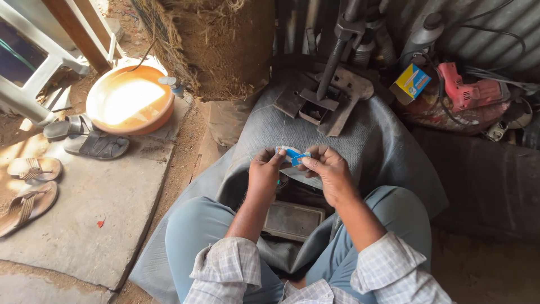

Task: Repairing a puncture in a motorcycle inner tube using a patch and a vulcanizing clamp.

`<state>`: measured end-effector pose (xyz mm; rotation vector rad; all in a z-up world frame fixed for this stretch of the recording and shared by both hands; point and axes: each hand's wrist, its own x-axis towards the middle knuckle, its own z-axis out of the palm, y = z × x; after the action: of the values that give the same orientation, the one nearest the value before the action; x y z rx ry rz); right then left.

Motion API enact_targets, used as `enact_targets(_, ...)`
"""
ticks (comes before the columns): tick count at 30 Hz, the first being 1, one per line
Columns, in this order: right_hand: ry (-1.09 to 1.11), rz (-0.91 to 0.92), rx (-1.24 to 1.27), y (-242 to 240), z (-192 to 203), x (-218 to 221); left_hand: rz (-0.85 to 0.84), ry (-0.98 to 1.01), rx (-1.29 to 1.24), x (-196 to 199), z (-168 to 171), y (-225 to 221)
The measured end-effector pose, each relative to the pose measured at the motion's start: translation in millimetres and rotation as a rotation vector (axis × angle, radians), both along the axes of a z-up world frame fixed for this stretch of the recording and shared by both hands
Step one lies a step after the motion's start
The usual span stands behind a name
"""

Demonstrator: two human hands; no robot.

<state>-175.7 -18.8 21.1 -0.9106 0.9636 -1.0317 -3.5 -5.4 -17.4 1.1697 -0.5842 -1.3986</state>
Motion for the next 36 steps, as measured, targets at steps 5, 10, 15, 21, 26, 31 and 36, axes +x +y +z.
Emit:
enact_targets(5,-0.041,-0.093,0.016,-4,-57,7,-0.05,0.017,0.042,-2,11,6)
enact_targets(10,0.001,-0.158,0.062,-4,-38,17,-0.042,0.054,0.054,-5,-5,4)
enact_targets(15,0.106,-0.16,-0.054,-11,-56,7,0.062,-0.044,0.065,-5,-9,2)
enact_targets(21,0.213,0.077,-0.132,-18,-48,-14,0.044,-0.867,-0.321,10,9,5)
enact_targets(26,0.308,0.08,-0.193,-19,-25,-17,-0.132,-0.894,-0.234,-1,63,15)
enact_targets(31,0.266,-0.031,-0.154,-16,-22,-13,-0.286,-0.965,-0.196,-9,46,12)
enact_targets(36,0.342,-0.075,-0.194,-10,-20,-7,-0.219,-0.676,-0.171,-12,10,8)
